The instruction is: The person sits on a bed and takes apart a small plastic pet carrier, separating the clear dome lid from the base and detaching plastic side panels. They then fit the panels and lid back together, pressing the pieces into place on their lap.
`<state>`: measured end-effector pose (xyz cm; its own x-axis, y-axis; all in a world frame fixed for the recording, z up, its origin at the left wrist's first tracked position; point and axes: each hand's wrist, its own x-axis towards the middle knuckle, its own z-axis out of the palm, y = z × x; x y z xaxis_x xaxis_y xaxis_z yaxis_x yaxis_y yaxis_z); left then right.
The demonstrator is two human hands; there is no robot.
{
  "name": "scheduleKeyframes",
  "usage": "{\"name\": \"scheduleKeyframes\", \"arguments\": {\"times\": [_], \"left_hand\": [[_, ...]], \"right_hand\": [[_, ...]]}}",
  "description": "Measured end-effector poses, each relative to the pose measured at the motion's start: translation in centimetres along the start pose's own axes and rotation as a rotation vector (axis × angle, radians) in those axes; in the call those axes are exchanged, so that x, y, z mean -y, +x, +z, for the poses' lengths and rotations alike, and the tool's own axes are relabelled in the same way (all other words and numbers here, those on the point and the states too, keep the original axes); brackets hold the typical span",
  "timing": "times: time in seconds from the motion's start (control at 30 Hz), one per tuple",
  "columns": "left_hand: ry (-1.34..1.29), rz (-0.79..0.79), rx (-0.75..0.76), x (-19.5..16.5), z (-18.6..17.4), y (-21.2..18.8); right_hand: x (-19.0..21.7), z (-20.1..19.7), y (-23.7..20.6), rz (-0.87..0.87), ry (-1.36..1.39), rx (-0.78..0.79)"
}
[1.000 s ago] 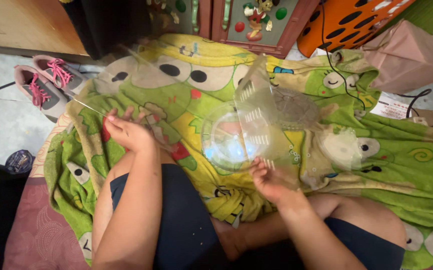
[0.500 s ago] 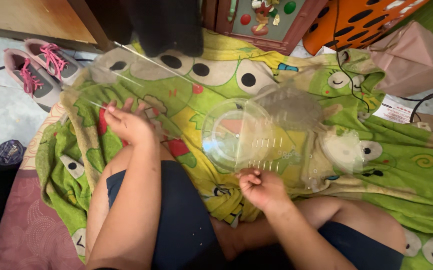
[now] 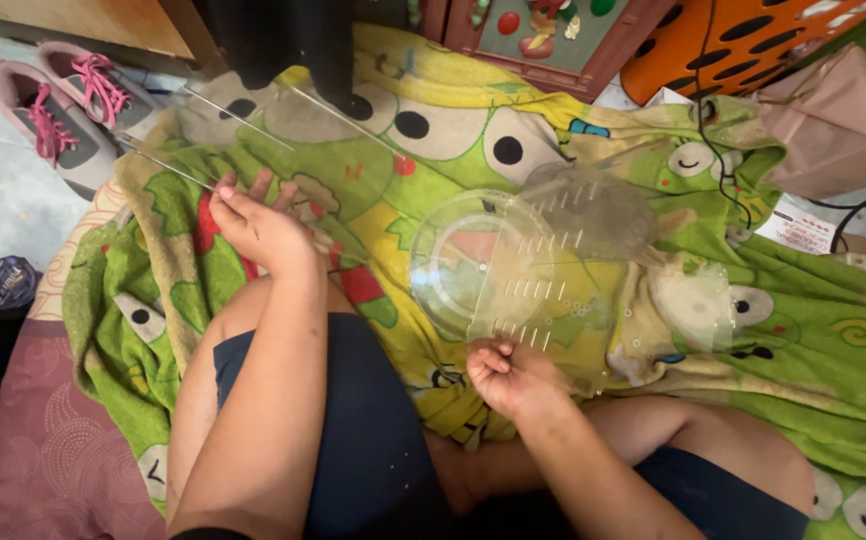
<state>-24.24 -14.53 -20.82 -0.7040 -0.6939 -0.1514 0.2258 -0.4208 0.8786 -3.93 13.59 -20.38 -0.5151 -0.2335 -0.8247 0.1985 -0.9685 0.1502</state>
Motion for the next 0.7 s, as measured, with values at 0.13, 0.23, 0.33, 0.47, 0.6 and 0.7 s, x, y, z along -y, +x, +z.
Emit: {"name": "scheduleKeyframes", "arguments": {"times": [0.13,0.23,0.33,0.47,0.6,0.7], "left_hand": [[-0.011,-0.034,0.001,-0.2,0.1,-0.5],[0.016,-0.008,0.005,-0.4,0.4,-0.9],[0.011,-0.008,0.004,-0.6,0.6,-1.2],[0.024,-0.022,0.001,-0.8,0.6,-1.3],[0.023,-0.028,0.0,-0.8,0.6,-1.4],[0.029,-0.023,0.004,-0.8,0.6,-1.4]], "right_hand": [[0.5,0.0,0.1,-0.006,-0.058,-0.064],[0.6,0.0,0.2,-0.021,-0.059,-0.035],[0.4,0.0,0.1,-0.047,-0.049,-0.015],[0.3,0.1,0.0,-0.052,-0.046,-0.064],[0.4,0.1,0.4,-0.049,-0.004,-0.102],[0.4,-0.1,0.7,0.057,-0.002,-0.096]]}}
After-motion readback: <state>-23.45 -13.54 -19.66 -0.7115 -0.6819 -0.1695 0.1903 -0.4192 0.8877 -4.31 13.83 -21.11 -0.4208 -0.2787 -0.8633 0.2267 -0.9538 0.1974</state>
